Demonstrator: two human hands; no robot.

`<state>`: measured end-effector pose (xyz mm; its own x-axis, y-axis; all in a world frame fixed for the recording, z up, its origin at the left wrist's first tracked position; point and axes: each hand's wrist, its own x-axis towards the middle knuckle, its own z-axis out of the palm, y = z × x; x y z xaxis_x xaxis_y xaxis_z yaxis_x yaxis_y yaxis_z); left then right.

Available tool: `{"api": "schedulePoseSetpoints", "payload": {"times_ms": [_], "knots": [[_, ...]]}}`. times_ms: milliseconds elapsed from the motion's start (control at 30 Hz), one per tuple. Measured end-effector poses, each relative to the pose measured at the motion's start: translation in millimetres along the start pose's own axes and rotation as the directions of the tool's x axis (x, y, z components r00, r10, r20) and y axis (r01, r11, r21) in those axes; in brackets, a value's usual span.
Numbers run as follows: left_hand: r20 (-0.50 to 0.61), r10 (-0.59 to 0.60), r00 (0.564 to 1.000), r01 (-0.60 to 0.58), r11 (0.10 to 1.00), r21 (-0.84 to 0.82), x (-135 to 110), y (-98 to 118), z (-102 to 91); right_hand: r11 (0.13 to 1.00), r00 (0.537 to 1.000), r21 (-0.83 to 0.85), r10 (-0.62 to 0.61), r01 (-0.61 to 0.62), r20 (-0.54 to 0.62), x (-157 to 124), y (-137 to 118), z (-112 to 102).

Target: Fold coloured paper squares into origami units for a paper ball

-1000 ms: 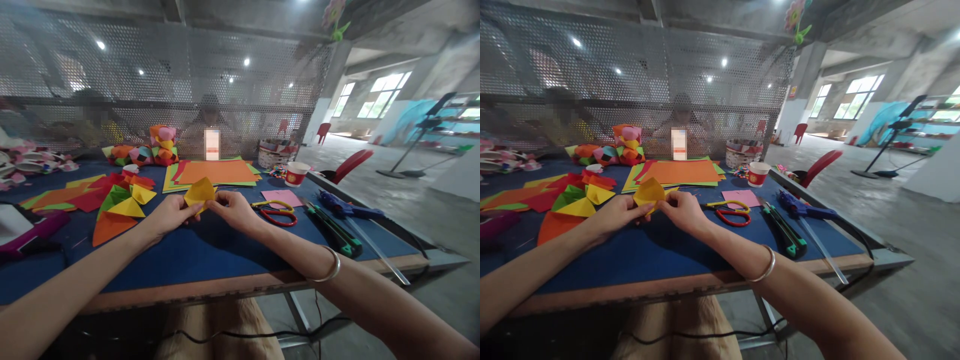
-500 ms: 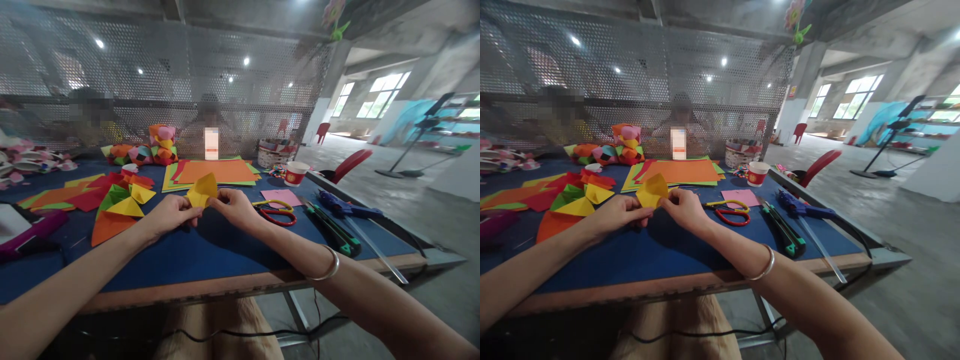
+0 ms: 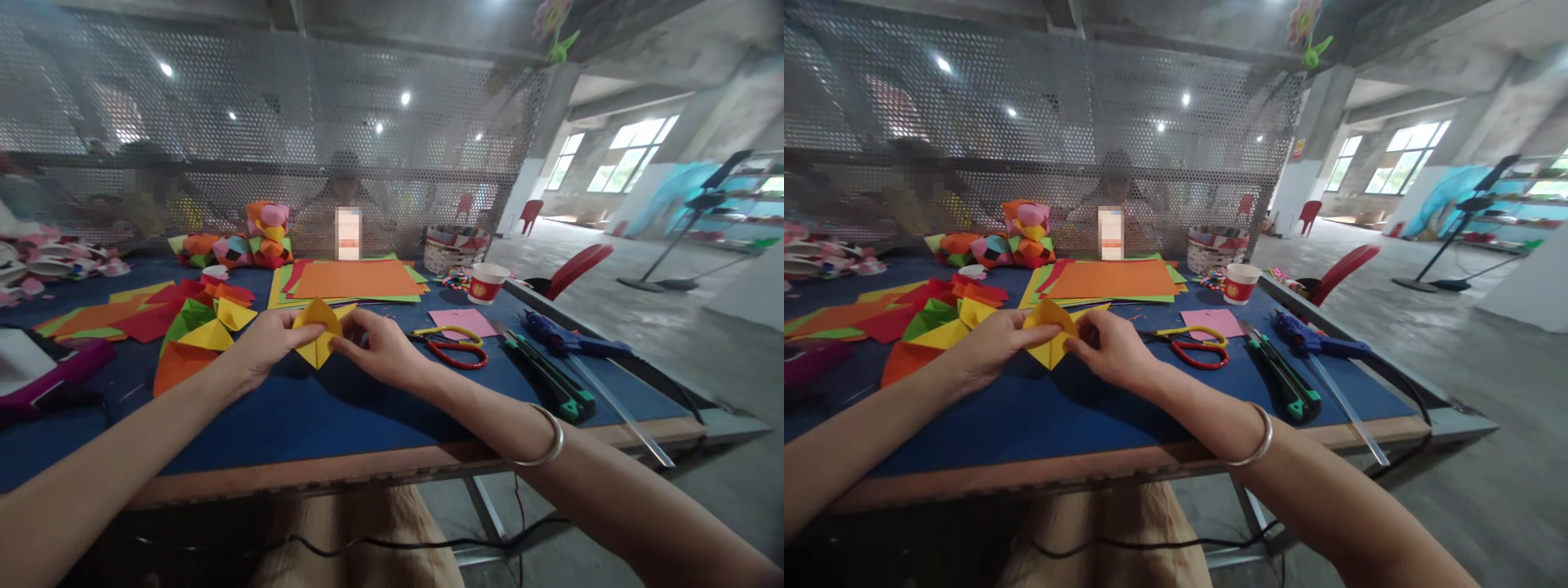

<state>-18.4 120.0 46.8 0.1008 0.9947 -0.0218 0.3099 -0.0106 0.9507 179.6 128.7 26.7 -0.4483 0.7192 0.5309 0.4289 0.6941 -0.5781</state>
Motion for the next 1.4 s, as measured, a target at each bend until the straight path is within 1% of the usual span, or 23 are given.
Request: {"api": "schedulePoseSetpoints", "payload": {"times_ms": [100,200,267,400,533,700,833,933,1067,1133,1233,1333,1400], "knots": [[-0.001,-0.064,0.998,0.064,0.99,-0.123,-0.2,3.0,-1.0,0.994,0.991,-0.041,-0.103,0.1,-0.081,-1.0,-3.5,-2.9],[0.018,-0.103,0.995,0.104,0.972,-0.211,-1.6,6.7,-0.9,0.975,0.974,-0.1,-0.208,0.199,-0.091,-2.2,-5.5,-4.6],[0.04,-0.118,0.992,0.124,0.962,-0.244,-2.5,8.0,-0.1,0.961,0.963,-0.139,-0.254,0.241,-0.089,-2.7,-5.4,-4.6],[0.085,-0.131,0.988,0.149,0.955,-0.255,-2.4,5.9,1.0,0.936,0.945,-0.199,-0.313,0.29,-0.093,-2.8,-4.2,-4.2],[0.117,-0.114,0.987,0.136,0.969,-0.208,-1.3,-0.2,0.3,0.924,0.94,-0.231,-0.331,0.305,-0.083,-2.9,-4.2,-4.4],[0.137,-0.063,0.989,0.078,0.991,-0.109,-1.6,-4.9,1.4,0.937,0.957,-0.248,-0.276,0.246,-0.091,-3.8,-3.8,-2.9],[0.145,-0.013,0.989,0.022,0.998,-0.064,-2.0,-5.7,3.4,0.954,0.97,-0.238,-0.214,0.182,-0.113,-3.7,-5.3,-1.6],[0.153,0.025,0.988,-0.017,0.998,-0.055,-2.0,-6.3,4.0,0.971,0.977,-0.197,-0.163,0.135,-0.135,-3.6,-8.0,-1.1],[0.151,0.075,0.986,-0.068,0.996,-0.051,-1.6,-6.9,4.5,0.995,0.984,-0.086,-0.061,0.047,-0.164,-3.2,-8.2,0.0],[0.146,0.101,0.984,-0.095,0.994,-0.047,-2.0,-6.5,5.6,1.0,0.988,-0.016,0.002,-0.005,-0.153,-2.4,-6.2,0.7],[0.141,0.141,0.98,-0.138,0.99,-0.034,-3.6,-4.9,8.1,0.995,0.992,0.072,0.078,-0.071,-0.095,-0.8,-3.3,0.6],[0.145,0.177,0.973,-0.179,0.984,0.001,-4.7,-3.9,9.8,0.985,0.991,0.128,0.124,-0.117,-0.047,0.7,-3.4,-0.9],[0.16,0.184,0.97,-0.195,0.979,0.058,-3.6,-5.0,9.5,0.978,0.989,0.154,0.145,-0.138,-0.035,1.4,-4.7,-1.7]]}}
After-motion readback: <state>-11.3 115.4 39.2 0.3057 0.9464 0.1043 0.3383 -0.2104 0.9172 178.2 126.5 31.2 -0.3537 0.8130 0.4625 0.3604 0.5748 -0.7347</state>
